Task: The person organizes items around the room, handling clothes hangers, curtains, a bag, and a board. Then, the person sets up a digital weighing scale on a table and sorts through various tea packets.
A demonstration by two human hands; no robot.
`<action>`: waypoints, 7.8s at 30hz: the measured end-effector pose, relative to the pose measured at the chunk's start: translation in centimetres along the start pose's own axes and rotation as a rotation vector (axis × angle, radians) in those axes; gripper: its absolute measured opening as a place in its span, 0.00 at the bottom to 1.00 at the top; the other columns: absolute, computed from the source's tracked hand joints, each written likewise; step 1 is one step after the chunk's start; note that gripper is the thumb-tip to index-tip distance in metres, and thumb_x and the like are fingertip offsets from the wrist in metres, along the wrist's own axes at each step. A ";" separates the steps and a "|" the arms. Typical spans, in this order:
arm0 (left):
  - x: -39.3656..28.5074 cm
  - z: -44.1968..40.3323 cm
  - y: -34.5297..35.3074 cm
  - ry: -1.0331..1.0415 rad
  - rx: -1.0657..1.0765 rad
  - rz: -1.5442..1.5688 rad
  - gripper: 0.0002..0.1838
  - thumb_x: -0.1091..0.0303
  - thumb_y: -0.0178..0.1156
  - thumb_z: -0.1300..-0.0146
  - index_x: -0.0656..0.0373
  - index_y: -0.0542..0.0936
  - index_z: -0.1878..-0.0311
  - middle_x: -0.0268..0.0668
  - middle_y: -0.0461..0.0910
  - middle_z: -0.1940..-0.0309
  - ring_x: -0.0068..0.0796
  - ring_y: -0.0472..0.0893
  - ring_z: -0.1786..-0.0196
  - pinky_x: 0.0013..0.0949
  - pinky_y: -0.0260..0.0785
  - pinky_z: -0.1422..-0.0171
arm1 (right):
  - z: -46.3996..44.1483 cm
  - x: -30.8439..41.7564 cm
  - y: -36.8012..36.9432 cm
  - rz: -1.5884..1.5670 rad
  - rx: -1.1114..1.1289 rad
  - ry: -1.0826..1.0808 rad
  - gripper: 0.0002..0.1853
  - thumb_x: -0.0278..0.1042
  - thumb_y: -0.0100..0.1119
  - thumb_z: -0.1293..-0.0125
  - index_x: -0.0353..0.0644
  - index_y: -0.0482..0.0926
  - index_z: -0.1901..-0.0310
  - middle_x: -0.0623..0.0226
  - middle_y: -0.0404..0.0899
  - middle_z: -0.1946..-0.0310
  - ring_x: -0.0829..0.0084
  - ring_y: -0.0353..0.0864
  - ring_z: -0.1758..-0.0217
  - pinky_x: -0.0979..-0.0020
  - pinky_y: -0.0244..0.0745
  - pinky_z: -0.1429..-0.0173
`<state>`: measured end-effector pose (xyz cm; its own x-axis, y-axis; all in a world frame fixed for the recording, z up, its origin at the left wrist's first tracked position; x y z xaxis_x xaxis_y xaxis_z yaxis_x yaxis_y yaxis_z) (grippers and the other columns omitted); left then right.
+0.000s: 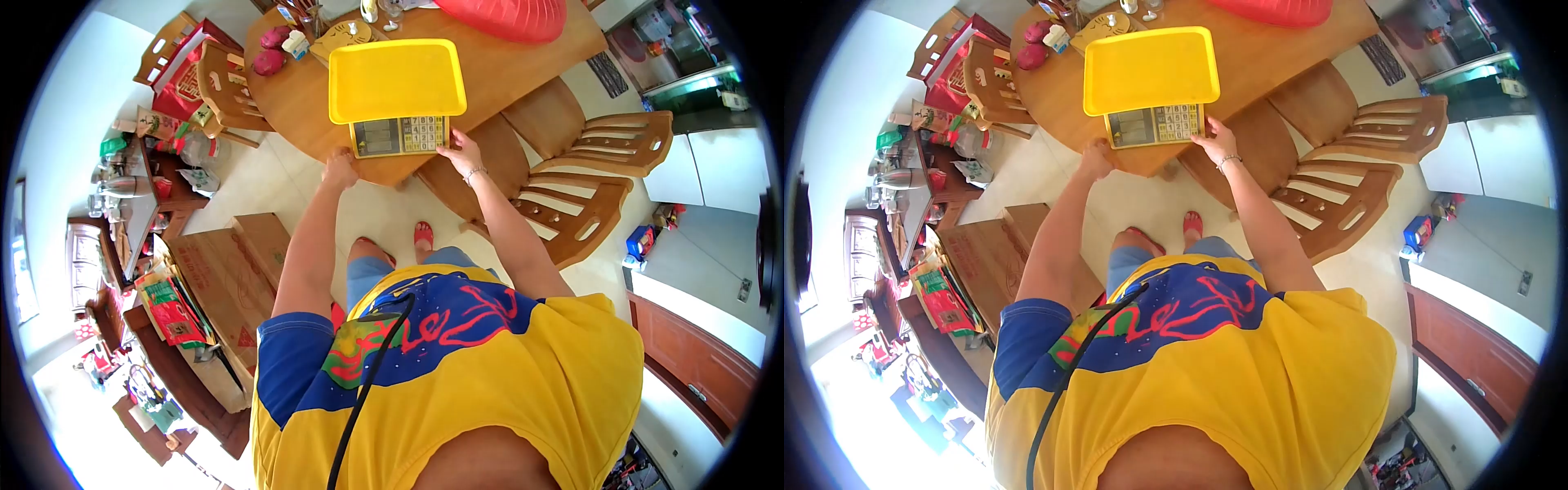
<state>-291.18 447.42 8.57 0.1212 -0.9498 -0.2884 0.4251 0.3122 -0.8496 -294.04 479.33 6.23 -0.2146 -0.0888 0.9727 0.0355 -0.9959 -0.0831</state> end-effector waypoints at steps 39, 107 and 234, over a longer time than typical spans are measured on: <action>-1.3 1.6 -0.6 -0.090 -0.038 0.027 0.31 0.65 0.64 0.46 0.51 0.71 0.36 0.30 0.61 0.31 0.38 0.64 0.31 0.39 0.63 0.30 | 2.0 3.2 0.5 0.237 -0.085 -0.012 0.31 0.26 0.68 0.48 0.36 0.72 0.39 0.64 0.82 0.53 0.73 0.80 0.53 0.72 0.73 0.46; -1.7 0.9 -0.9 -0.079 -0.008 -0.085 0.31 0.56 0.67 0.46 0.54 0.73 0.39 0.33 0.63 0.33 0.40 0.67 0.34 0.41 0.66 0.34 | -1.0 4.7 0.1 0.433 -0.392 0.307 0.34 0.64 0.69 0.53 0.39 0.68 0.91 0.60 0.76 0.87 0.64 0.71 0.84 0.60 0.67 0.72; 64.9 51.8 0.8 -1.900 -1.086 1.051 0.46 0.44 0.71 0.56 0.61 0.67 0.36 0.59 0.67 0.42 0.58 0.68 0.38 0.48 0.61 0.34 | 29.4 15.4 100.0 0.653 1.309 -0.876 0.31 0.31 0.77 0.60 0.37 0.73 0.52 0.54 0.74 0.59 0.53 0.75 0.51 0.60 0.71 0.46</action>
<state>-236.55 385.03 12.04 0.4873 0.6614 -0.5702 -0.6202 -0.1975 -0.7591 -265.07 378.84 19.30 0.7050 0.0339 0.7084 0.7084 -0.0824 -0.7010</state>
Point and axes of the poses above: each hand's wrist, its own z-axis away from the middle knuckle, its own y-axis out of the palm, x = y × z, the point moved 4 cm from there along -z, towards the middle knuckle
